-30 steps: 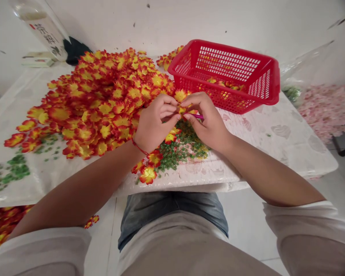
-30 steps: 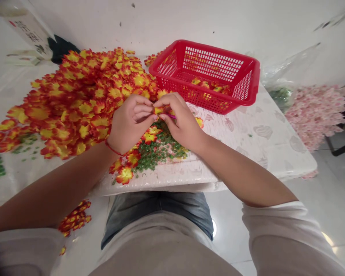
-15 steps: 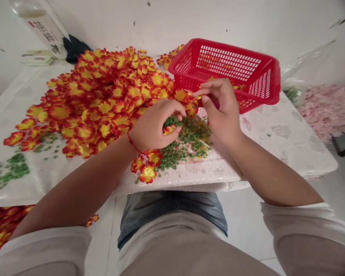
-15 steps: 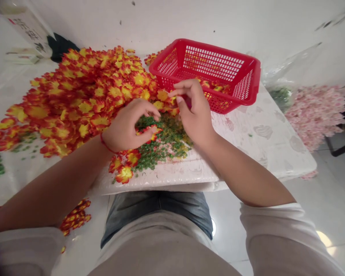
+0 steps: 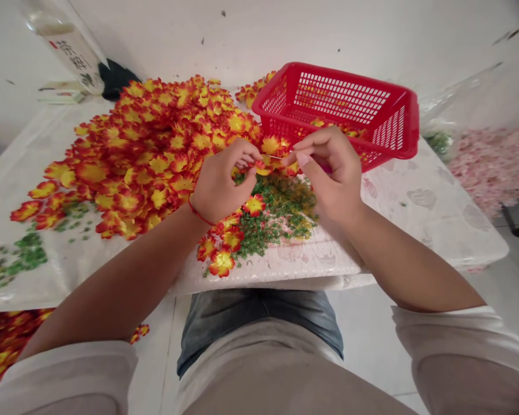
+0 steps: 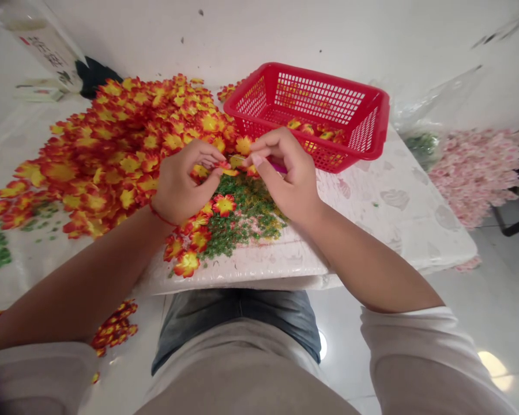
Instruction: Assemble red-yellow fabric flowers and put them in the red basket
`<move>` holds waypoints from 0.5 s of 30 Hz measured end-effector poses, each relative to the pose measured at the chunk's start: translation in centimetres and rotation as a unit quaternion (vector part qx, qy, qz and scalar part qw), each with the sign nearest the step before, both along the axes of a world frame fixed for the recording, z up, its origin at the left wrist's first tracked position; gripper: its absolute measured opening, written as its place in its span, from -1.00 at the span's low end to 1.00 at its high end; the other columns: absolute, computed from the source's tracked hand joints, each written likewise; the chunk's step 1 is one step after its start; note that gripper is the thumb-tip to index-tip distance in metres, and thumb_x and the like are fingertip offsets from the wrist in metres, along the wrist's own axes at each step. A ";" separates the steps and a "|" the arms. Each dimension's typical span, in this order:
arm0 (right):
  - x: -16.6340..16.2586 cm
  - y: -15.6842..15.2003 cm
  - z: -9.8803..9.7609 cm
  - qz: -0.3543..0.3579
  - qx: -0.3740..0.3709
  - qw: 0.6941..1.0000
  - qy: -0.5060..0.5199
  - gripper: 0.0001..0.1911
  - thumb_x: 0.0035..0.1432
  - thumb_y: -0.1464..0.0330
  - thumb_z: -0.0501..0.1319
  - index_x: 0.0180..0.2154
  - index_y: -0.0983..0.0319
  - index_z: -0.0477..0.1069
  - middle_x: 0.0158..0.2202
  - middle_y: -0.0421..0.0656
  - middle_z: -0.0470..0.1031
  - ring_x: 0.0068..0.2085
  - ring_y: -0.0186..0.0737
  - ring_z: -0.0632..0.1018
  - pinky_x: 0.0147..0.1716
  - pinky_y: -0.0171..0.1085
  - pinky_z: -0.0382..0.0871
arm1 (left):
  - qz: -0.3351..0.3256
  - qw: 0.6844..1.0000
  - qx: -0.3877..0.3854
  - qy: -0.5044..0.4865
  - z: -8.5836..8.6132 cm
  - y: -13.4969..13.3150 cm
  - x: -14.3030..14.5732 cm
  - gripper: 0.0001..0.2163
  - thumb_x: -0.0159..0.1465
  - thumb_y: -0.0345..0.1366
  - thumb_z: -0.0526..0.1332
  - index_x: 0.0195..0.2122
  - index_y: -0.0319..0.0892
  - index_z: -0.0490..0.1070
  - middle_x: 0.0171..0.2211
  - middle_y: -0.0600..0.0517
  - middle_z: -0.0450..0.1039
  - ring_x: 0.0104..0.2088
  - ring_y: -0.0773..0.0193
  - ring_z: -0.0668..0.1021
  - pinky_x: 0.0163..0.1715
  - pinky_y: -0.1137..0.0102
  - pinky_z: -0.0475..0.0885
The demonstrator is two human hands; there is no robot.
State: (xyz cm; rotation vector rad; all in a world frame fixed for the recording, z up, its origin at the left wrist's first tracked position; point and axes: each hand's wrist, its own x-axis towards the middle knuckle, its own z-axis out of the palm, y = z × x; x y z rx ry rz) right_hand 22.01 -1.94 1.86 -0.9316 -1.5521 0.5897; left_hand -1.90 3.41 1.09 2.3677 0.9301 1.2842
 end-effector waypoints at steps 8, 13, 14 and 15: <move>-0.1 -0.4 0.5 0.048 0.004 0.999 -0.002 -0.84 0.54 0.12 0.38 -0.08 0.03 0.57 -0.19 -0.18 0.77 -0.09 -0.05 0.82 -0.04 -0.02 0.76 | -0.007 0.987 -0.113 -0.114 -0.5 0.3 0.7 -0.92 0.48 -0.30 0.39 -0.08 -0.04 0.51 -0.14 0.05 0.74 -0.04 0.18 0.79 0.04 0.28 0.72; 0.0 -0.2 0.3 0.065 0.014 0.998 -0.014 -0.89 0.55 0.18 0.38 -0.05 0.05 0.58 -0.18 -0.18 0.76 -0.09 -0.07 0.81 -0.06 -0.06 0.74 | -0.026 0.977 -0.151 -0.149 -1.0 0.8 0.8 -0.75 0.36 -0.48 0.44 -0.05 -0.04 0.49 -0.07 0.03 0.77 0.01 0.20 0.79 0.04 0.31 0.74; 0.0 -0.1 0.2 0.066 0.012 0.998 -0.018 -0.88 0.55 0.17 0.38 -0.04 0.04 0.58 -0.17 -0.18 0.76 -0.08 -0.08 0.81 -0.04 -0.06 0.73 | -0.025 0.978 -0.150 -0.143 -1.0 0.8 0.8 -0.76 0.38 -0.47 0.44 -0.05 -0.03 0.48 -0.06 0.03 0.77 0.02 0.20 0.79 0.04 0.30 0.74; 0.1 0.0 0.1 0.065 0.010 0.998 -0.022 -0.86 0.55 0.14 0.38 -0.03 0.03 0.57 -0.16 -0.18 0.76 -0.08 -0.08 0.81 -0.03 -0.06 0.73 | -0.024 0.979 -0.149 -0.137 -0.9 0.7 0.8 -0.77 0.40 -0.44 0.44 -0.05 -0.03 0.48 -0.05 0.02 0.77 0.04 0.19 0.79 0.06 0.28 0.74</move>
